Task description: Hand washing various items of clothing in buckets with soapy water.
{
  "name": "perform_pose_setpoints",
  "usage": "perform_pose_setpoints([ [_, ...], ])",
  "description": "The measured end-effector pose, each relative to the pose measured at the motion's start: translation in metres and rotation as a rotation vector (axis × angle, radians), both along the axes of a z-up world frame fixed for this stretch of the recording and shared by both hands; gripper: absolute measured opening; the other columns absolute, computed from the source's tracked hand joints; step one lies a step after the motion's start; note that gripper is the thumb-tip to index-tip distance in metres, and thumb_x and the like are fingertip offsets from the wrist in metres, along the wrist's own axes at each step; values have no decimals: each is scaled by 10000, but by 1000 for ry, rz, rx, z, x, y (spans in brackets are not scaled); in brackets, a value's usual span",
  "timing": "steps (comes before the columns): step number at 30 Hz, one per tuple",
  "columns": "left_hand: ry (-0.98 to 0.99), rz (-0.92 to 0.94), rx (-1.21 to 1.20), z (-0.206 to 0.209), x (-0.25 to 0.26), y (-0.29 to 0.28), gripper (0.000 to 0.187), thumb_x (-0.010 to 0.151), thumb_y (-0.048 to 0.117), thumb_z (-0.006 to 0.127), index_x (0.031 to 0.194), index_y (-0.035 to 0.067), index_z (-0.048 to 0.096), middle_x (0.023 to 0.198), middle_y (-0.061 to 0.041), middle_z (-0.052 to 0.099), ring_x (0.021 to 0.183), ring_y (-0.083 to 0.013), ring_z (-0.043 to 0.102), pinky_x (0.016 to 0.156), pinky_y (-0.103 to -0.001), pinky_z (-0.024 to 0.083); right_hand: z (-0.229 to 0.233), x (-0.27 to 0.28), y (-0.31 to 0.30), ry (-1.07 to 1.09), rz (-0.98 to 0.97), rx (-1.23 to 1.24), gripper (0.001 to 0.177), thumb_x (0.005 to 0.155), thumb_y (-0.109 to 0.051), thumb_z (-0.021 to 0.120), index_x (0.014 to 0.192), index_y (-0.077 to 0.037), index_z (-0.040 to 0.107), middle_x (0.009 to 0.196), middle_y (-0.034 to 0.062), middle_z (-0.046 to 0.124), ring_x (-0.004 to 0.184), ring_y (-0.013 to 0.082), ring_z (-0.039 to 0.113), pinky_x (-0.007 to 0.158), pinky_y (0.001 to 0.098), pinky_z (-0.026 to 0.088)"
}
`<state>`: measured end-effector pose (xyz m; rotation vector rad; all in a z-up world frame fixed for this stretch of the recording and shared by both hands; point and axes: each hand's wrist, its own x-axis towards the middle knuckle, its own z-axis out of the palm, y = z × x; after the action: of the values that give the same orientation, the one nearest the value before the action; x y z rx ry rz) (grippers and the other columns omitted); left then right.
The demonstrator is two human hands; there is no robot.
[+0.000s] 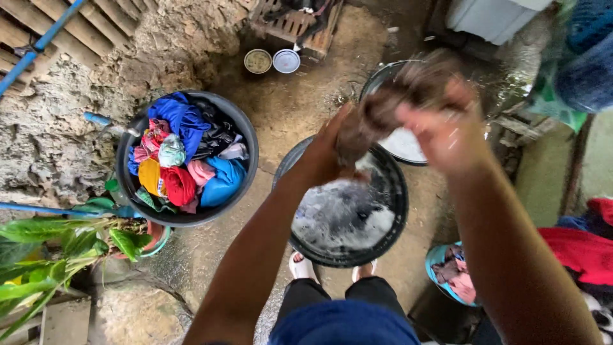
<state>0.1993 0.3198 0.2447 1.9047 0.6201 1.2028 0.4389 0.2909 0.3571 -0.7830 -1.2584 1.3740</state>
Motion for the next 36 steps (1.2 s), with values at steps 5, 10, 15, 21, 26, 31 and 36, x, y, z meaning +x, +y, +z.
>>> perform_pose_setpoints([
  [5,-555,129,-788,-18,32,21,431,910,-106,710,1302,-91,533,1029,-281,597,784,-371,409,625,-527,362,-87,135,32,572,61,-67,196,956,184,626,875,13,578,810,137,690,631,236,695,430,332,563],
  [10,-770,-179,-569,41,72,-5,510,794,-92,627,1268,-6,461,1172,-167,702,1036,-233,702,906,-381,587,-52,23,-30,424,27,-697,530,905,-477,508,1224,-72,631,1090,187,687,976,392,675,824,645,533],
  [15,-630,-258,-416,61,96,-28,721,899,-81,763,1465,17,326,1160,-120,613,1067,-224,642,944,-409,555,-113,-15,-7,934,233,-588,618,946,-591,531,1321,-110,629,1265,166,695,1142,377,672,954,666,518],
  [21,-1093,85,-683,69,87,-22,378,1018,213,663,1233,-72,542,1103,-180,711,993,-292,720,901,-470,627,-36,-19,1,678,-320,-404,241,903,-315,635,980,-90,673,987,95,714,878,263,737,796,444,646],
  [26,-980,-583,-1024,39,86,21,381,1125,329,541,1273,1,665,1195,-166,692,1068,-286,694,982,-433,580,44,-27,-38,-630,-408,436,367,903,-234,810,678,-109,548,737,67,589,669,170,532,605,391,432],
  [31,-411,-554,-993,132,64,18,379,1003,391,621,1207,84,710,1110,-124,711,973,-227,703,864,-371,601,104,-50,-65,-940,-275,1246,235,800,-220,804,680,-156,613,849,16,651,808,190,621,638,381,519],
  [36,-225,-491,-1045,143,55,2,394,942,416,663,1173,106,735,1067,-110,729,926,-209,713,806,-355,615,79,-61,-66,-1198,-55,1537,140,741,-252,758,697,-172,652,862,3,648,891,237,625,641,401,536],
])
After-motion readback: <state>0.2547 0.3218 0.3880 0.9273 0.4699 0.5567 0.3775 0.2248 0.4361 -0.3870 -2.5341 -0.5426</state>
